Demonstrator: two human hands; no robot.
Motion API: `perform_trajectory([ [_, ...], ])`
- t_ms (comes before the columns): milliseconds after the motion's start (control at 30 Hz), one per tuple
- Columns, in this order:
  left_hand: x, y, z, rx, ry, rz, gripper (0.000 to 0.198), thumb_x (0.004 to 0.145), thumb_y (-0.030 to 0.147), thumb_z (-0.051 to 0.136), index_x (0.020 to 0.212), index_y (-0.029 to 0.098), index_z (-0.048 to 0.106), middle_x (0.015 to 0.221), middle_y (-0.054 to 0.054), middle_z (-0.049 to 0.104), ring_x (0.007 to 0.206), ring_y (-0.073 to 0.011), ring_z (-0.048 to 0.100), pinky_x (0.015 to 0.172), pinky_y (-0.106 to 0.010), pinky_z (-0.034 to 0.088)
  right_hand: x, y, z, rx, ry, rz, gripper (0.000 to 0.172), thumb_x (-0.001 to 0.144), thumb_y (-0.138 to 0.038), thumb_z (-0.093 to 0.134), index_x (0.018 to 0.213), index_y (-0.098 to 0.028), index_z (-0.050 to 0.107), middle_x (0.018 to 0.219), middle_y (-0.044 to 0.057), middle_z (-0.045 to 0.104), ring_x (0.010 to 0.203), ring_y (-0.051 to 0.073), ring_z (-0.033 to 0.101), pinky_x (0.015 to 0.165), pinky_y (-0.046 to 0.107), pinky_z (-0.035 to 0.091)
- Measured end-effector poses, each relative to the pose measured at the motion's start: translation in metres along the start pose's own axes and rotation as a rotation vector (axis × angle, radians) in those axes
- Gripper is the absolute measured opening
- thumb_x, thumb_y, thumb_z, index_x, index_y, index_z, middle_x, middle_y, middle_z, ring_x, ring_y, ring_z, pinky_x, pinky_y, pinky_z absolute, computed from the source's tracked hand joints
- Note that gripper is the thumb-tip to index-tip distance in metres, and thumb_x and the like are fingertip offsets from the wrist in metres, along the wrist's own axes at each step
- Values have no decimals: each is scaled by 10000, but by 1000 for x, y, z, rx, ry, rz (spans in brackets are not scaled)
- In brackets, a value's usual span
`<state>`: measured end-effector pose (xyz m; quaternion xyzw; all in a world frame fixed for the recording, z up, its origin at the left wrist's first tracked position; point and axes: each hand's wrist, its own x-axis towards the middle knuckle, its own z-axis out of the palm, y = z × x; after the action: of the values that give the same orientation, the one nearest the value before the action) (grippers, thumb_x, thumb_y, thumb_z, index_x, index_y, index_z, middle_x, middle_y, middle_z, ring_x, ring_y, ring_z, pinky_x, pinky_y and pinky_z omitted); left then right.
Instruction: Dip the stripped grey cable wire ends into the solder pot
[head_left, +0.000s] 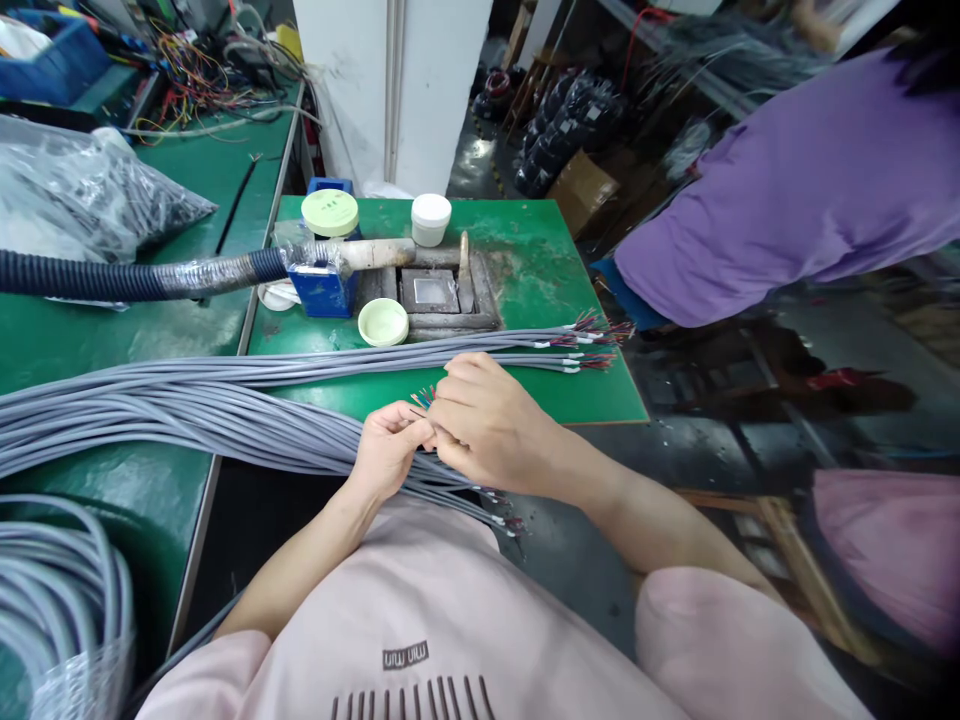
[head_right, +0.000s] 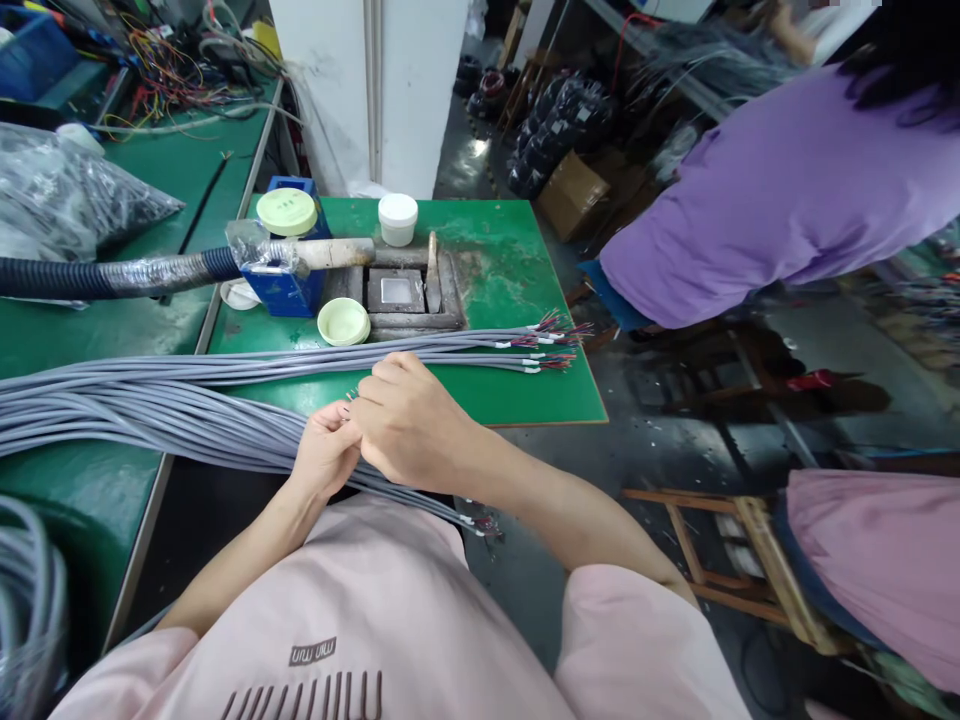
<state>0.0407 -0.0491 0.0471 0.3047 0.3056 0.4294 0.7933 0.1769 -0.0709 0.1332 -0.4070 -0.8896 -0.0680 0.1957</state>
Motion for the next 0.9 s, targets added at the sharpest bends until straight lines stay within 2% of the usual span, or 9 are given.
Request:
perform_trajectory([
  [200, -1, -2, 0, -44, 3, -7, 408, 471, 391, 901, 540, 136, 590, 460, 37, 587, 428, -59, 507, 484, -183, 404, -2, 1, 10, -62, 101, 41, 200, 832, -158, 481, 662, -184, 583, 653, 38, 537, 722, 193, 416, 864, 394, 371],
  [467, -1, -3, -3, -57, -70, -70, 463, 501, 425, 887, 522, 134, 527, 429, 30, 551, 404, -60, 486, 477, -189, 404, -8, 6, 7, 197, 141, 125, 177, 823, -118, 494, 697, -194, 594, 686, 15, 610, 710, 161, 502, 825, 365, 400],
  [667, 0, -4, -4, -39, -78, -79, 432, 509, 401, 884, 511, 134, 544, 441, 26, 566, 425, -68, 498, 491, -196, 404, -10, 7, 3, 158, 62, 86, 192, 852, -128, 488, 730, -183, 627, 710, 20, 627, 721, 159, 514, 884, 387, 382],
  [900, 1, -5, -6, -54, -96, -81, 434, 528, 418, 876, 509, 125, 556, 438, 11, 569, 427, -71, 508, 485, -195, 409, -6, 11, -9, 52, -84, -49, 235, 896, -150, 457, 738, -172, 631, 732, 36, 620, 734, 169, 479, 959, 418, 348],
])
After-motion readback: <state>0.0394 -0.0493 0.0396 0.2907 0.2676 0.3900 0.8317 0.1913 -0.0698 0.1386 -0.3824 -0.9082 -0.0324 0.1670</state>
